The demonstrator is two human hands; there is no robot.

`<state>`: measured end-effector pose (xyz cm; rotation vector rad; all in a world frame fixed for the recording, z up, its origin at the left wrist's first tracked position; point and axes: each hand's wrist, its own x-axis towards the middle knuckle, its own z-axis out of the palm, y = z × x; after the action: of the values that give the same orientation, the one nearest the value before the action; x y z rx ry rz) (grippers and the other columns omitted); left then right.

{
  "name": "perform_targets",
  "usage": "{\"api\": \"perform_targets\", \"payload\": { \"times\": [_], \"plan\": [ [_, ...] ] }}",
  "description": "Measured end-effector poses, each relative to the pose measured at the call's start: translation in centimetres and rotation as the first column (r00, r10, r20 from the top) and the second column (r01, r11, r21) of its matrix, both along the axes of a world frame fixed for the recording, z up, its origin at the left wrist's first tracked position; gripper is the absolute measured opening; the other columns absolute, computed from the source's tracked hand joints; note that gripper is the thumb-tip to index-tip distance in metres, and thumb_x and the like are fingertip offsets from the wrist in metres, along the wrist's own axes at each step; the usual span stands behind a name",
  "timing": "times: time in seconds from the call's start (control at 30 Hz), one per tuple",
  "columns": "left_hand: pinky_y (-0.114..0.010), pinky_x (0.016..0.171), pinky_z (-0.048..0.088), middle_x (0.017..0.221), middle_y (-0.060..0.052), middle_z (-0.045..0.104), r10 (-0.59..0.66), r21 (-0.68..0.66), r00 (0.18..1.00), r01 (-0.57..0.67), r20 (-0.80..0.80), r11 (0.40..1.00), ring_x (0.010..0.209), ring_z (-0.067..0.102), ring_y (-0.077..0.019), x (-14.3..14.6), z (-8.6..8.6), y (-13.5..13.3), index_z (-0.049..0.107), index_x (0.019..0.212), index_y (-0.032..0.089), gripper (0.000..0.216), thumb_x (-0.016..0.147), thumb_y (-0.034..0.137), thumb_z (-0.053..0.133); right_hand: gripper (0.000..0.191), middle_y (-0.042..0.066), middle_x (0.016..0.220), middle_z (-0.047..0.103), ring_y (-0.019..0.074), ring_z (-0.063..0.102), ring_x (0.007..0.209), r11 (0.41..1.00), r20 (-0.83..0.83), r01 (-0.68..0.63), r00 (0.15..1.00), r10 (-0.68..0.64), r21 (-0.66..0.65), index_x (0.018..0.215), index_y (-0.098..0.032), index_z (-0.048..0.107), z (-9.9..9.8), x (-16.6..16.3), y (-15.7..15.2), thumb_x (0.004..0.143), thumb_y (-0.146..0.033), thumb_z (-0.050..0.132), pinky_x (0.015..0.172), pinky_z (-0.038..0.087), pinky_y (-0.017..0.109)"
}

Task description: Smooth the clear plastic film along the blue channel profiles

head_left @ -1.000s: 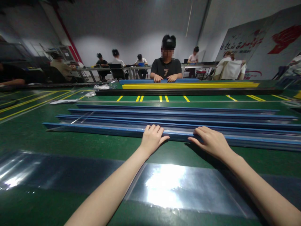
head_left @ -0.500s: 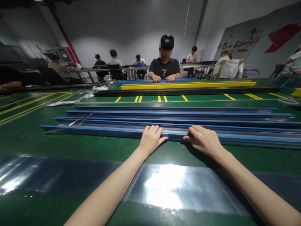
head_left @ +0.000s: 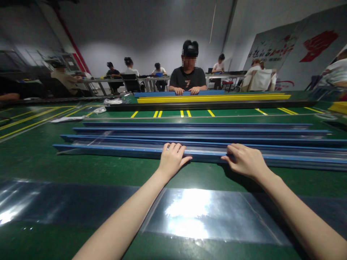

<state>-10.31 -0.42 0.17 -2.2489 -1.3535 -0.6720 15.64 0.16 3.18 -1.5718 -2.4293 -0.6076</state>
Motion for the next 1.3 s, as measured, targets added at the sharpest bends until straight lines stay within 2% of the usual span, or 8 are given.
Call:
{"api": "perform_targets", "payload": {
  "times": [0.2, 0.47, 0.57, 0.73, 1.3],
  "plan": [
    [-0.035, 0.075, 0.031, 0.085, -0.007, 0.061, 0.024, 0.0, 1.0, -0.024, -0.011, 1.0, 0.082, 0.051, -0.0206, 0.0, 0.0, 0.0, 0.057, 0.088, 0.017, 0.037, 0.082, 0.051, 0.045, 0.028, 0.006, 0.082, 0.063, 0.0179, 0.056, 0.073, 0.996, -0.03, -0.077, 0.997, 0.075, -0.041, 0.08, -0.018, 0.056, -0.3, -0.3, 0.0, 0.083, -0.041, 0.038, 0.055, 0.031, 0.026],
    [-0.033, 0.072, 0.03, 0.08, -0.005, 0.062, 0.006, -0.012, 1.0, -0.006, -0.025, 1.0, 0.078, 0.051, -0.0192, 0.0, -0.1, 0.1, 0.055, 0.077, 0.017, 0.035, 0.083, 0.049, 0.044, 0.03, 0.005, 0.095, 0.065, 0.0182, 0.059, 0.085, 0.957, -0.25, -0.189, 0.959, 0.131, -0.222, 0.096, -0.02, 0.057, -0.2, -2.5, 0.1, 0.085, -0.039, 0.037, 0.068, 0.039, 0.027],
    [-0.033, 0.072, 0.03, 0.08, -0.004, 0.062, -0.002, -0.012, 1.0, 0.001, -0.023, 1.0, 0.078, 0.051, -0.0188, 0.0, -0.1, 0.1, 0.055, 0.077, 0.017, 0.034, 0.083, 0.048, 0.044, 0.032, 0.006, 0.098, 0.064, 0.0188, 0.059, 0.088, 0.937, -0.265, -0.231, 0.951, 0.159, -0.264, 0.1, -0.019, 0.056, -0.2, -2.8, 0.2, 0.086, -0.039, 0.035, 0.072, 0.041, 0.028],
    [-0.033, 0.072, 0.029, 0.081, -0.004, 0.063, -0.003, -0.017, 1.0, 0.002, -0.017, 1.0, 0.078, 0.052, -0.0184, 0.0, -0.1, 0.1, 0.055, 0.078, 0.017, 0.035, 0.084, 0.049, 0.043, 0.033, 0.01, 0.099, 0.063, 0.02, 0.058, 0.091, 0.942, -0.23, -0.228, 0.958, 0.172, -0.246, 0.103, -0.017, 0.057, -0.5, -2.8, 0.3, 0.086, -0.037, 0.036, 0.074, 0.041, 0.029],
    [-0.031, 0.066, 0.027, 0.074, -0.003, 0.063, -0.001, 0.005, 1.0, 0.001, -0.004, 1.0, 0.073, 0.052, -0.0175, 0.0, -0.3, 0.1, 0.054, 0.073, 0.016, 0.038, 0.083, 0.051, 0.043, 0.034, 0.009, 0.099, 0.063, 0.0205, 0.058, 0.091, 0.953, -0.187, -0.209, 0.968, 0.169, -0.219, 0.104, -0.018, 0.056, -1.2, -2.6, 0.3, 0.087, -0.037, 0.033, 0.074, 0.042, 0.03]
  ]
}}
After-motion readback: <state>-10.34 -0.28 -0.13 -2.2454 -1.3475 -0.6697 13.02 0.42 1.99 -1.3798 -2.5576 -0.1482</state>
